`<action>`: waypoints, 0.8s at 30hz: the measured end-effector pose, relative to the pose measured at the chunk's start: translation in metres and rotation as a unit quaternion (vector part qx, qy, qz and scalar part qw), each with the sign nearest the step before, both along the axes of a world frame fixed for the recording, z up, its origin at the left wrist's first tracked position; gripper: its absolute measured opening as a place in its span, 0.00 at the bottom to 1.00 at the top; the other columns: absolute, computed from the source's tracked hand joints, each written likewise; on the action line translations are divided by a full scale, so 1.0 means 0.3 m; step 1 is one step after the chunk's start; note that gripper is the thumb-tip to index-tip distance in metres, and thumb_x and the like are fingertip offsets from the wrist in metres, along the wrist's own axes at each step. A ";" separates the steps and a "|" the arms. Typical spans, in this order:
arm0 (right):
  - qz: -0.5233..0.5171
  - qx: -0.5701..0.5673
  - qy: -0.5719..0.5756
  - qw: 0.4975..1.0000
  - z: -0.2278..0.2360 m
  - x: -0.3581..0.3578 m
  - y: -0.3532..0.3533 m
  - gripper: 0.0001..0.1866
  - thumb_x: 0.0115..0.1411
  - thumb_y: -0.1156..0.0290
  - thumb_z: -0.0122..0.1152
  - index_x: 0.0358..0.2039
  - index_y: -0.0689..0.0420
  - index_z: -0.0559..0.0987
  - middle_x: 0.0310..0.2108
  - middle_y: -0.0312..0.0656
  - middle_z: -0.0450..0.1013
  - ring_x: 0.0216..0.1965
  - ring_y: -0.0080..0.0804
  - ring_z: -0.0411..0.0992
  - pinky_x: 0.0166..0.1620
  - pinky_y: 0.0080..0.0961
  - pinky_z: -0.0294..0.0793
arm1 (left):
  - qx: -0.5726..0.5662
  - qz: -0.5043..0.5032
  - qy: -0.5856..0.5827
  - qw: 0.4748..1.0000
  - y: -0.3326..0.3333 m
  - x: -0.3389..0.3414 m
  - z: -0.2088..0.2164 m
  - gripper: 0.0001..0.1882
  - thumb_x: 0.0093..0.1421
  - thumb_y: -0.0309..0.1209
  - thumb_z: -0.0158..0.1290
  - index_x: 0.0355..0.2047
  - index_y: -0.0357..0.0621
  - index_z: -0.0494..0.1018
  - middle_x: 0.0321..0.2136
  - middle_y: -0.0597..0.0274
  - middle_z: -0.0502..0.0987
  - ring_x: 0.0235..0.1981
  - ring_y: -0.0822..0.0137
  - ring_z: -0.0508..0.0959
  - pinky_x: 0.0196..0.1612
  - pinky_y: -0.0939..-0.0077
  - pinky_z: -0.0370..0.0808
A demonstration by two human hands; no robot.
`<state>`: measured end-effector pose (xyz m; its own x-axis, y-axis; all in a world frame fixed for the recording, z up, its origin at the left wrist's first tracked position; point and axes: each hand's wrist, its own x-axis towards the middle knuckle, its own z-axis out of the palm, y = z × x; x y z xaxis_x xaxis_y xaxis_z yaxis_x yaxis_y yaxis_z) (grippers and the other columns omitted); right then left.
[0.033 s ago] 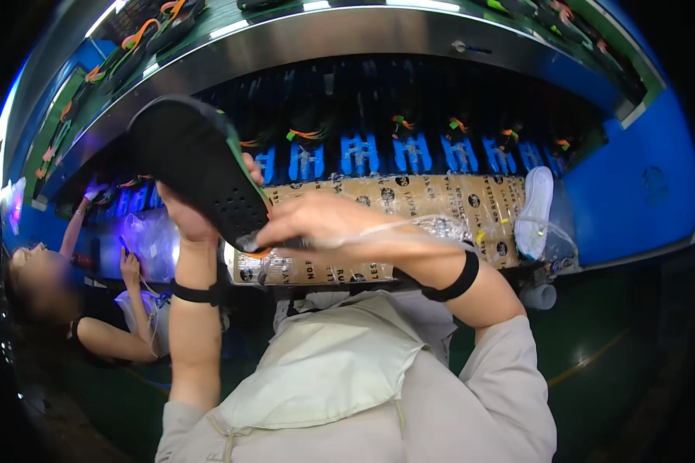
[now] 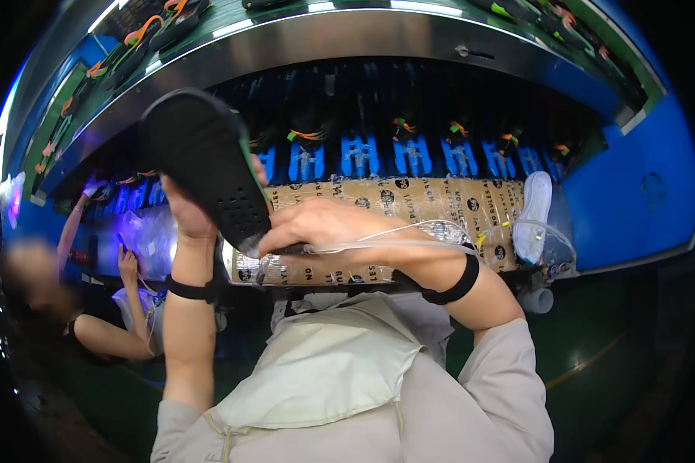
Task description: The recorder uses a brush tool to apply adhesive or primer to shoe outsoles on a footwear assembly line.
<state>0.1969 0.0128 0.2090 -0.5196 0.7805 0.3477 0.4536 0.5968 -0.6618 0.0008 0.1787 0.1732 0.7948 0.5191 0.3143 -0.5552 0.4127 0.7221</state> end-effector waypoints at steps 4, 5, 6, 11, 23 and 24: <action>-0.014 -0.077 0.066 0.995 0.025 0.023 0.025 0.16 0.62 0.73 0.68 0.51 0.56 0.84 0.45 0.48 0.80 0.46 0.50 0.79 0.49 0.42 0.79 | 0.020 0.032 0.133 0.990 0.031 0.020 -0.001 0.50 0.67 0.71 0.35 0.68 0.36 0.64 0.55 0.43 0.77 0.55 0.51 0.80 0.58 0.55 0.78; -0.083 -0.071 0.023 0.994 0.031 0.008 0.027 0.17 0.61 0.73 0.68 0.52 0.56 0.83 0.44 0.48 0.80 0.47 0.49 0.79 0.49 0.42 0.79 | 0.032 0.011 0.138 0.990 0.038 0.027 0.010 0.44 0.72 0.65 0.34 0.68 0.37 0.65 0.56 0.48 0.78 0.55 0.57 0.80 0.59 0.61 0.78; -0.077 -0.073 0.014 0.994 0.032 -0.004 0.022 0.17 0.61 0.73 0.68 0.52 0.56 0.83 0.44 0.48 0.80 0.47 0.49 0.79 0.49 0.42 0.79 | 0.043 -0.008 0.144 0.989 0.040 0.030 0.026 0.38 0.77 0.59 0.33 0.68 0.39 0.66 0.57 0.52 0.78 0.55 0.62 0.80 0.60 0.66 0.77; 0.029 -0.055 -0.042 0.997 0.055 -0.005 0.029 0.18 0.58 0.76 0.69 0.51 0.56 0.83 0.42 0.47 0.80 0.45 0.50 0.79 0.48 0.42 0.79 | 0.249 0.034 0.357 0.900 0.034 0.094 0.091 0.41 0.74 0.64 0.37 0.42 0.36 0.85 0.33 0.59 0.84 0.34 0.70 0.81 0.44 0.75 0.78; -0.027 0.001 -0.094 0.995 0.028 -0.023 0.040 0.19 0.58 0.74 0.71 0.52 0.53 0.83 0.37 0.44 0.78 0.39 0.49 0.78 0.43 0.43 0.78 | 0.317 -0.074 0.469 0.821 0.018 0.174 0.170 0.41 0.73 0.65 0.41 0.43 0.35 0.85 0.32 0.56 0.84 0.33 0.69 0.81 0.44 0.71 0.78; -0.018 0.060 -0.119 0.991 0.016 -0.036 0.049 0.20 0.59 0.73 0.71 0.53 0.52 0.83 0.35 0.43 0.78 0.39 0.48 0.77 0.43 0.44 0.77 | 0.342 -0.064 0.469 0.812 0.019 0.168 0.164 0.41 0.73 0.65 0.40 0.43 0.35 0.84 0.32 0.56 0.84 0.34 0.70 0.80 0.44 0.71 0.78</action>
